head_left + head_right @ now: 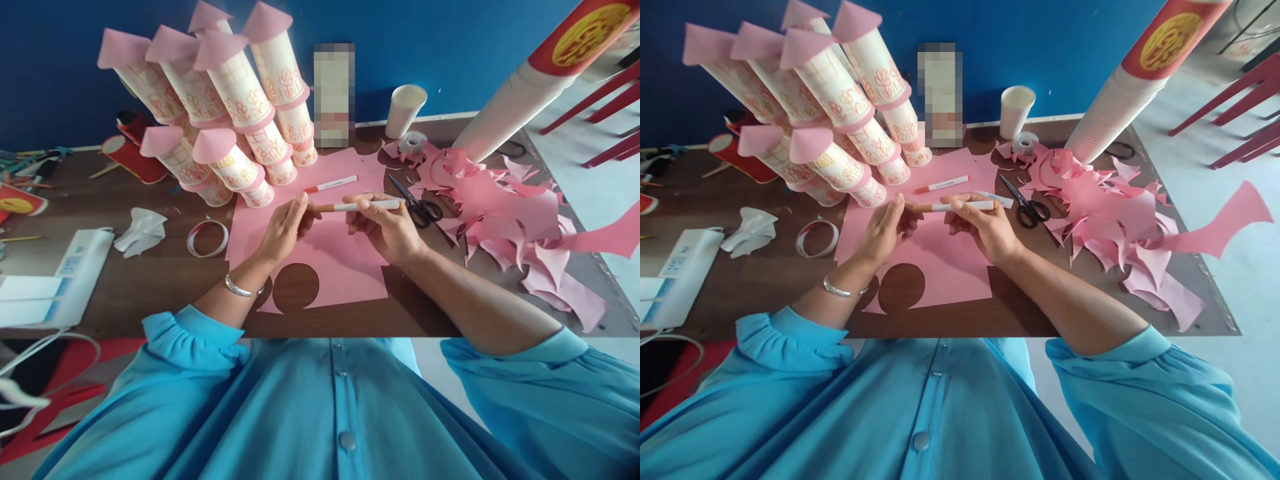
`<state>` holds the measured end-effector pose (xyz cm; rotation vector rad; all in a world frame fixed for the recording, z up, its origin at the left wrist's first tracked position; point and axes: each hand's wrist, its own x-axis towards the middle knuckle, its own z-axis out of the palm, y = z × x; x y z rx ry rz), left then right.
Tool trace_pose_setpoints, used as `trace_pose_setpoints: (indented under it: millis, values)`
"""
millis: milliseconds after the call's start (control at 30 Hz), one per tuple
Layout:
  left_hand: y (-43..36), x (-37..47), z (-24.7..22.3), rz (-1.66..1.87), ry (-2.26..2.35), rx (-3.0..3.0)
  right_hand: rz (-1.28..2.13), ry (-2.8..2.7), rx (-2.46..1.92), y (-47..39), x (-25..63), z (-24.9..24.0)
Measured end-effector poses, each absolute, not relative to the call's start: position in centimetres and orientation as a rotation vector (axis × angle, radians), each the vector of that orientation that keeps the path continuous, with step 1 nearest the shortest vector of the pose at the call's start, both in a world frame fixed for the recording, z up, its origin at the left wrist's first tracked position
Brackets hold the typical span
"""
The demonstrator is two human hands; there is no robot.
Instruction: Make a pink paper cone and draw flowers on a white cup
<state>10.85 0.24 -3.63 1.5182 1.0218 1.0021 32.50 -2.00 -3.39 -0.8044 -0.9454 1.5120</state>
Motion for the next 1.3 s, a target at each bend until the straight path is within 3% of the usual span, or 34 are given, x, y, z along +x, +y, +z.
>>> trace_pose_setpoints:
  millis: [333, 533, 800, 1000, 1167, 1300]
  values:
    - [-0.4, 11.3, -1.9, 0.862, 1.006, 2.041, 1.501, -1.049, -0.798, -2.0, 32.4, -3.8]
    - [-2.2, 6.8, -1.2, 0.729, 1.071, 2.469, 1.497, -0.998, -0.815, -2.0, 32.9, -3.5]
    - [-3.8, 7.2, -1.3, 0.756, 1.061, 2.855, 1.704, -1.056, -0.778, -3.2, 30.9, -3.5]
    - [-3.8, 6.1, -1.3, 0.820, 1.094, 2.771, 1.552, -1.094, -0.849, -2.6, 32.3, -2.8]
    - [-2.3, 2.1, -1.6, 0.925, 1.328, 2.476, 1.066, -0.953, -0.881, -0.3, 37.7, -0.9]
    - [0.7, 5.0, -2.9, 0.704, 1.330, 2.518, 1.118, -1.017, -0.830, -0.8, 36.4, -1.3]
